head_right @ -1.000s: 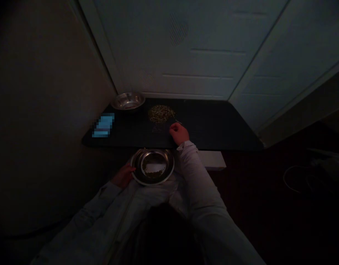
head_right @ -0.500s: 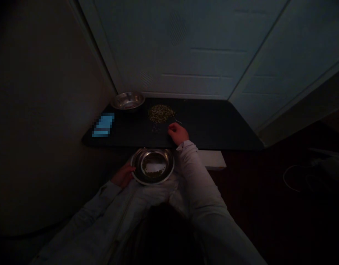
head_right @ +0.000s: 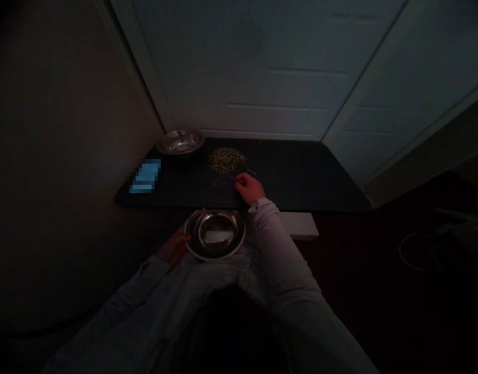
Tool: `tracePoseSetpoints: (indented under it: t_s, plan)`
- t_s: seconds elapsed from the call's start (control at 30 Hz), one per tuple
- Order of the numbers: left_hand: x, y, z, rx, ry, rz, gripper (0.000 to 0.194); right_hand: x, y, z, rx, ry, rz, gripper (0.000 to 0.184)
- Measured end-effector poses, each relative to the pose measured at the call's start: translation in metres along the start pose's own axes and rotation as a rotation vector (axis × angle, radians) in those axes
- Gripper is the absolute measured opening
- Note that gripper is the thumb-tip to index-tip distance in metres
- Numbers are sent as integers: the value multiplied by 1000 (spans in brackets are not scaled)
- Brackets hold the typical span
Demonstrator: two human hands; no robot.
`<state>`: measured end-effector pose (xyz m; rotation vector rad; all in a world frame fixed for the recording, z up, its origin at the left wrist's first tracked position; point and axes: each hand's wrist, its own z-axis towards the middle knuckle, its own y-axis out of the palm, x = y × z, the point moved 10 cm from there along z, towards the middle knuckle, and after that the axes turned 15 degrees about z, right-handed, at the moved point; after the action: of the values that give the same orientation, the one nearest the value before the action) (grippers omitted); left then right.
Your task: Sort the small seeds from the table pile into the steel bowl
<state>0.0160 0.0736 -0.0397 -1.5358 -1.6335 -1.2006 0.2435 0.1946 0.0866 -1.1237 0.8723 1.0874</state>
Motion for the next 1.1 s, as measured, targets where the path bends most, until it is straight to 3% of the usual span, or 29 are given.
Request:
tracePoseSetpoints:
  t_s: [0.27,1.1]
  plan:
    - [-2,-4,1,24,-5,-4,31,-6,13,-4,-126,-5,63,15]
    - [-3,-2,1,4,-6,7,40,-8,21,-5,-78,22,-130,14]
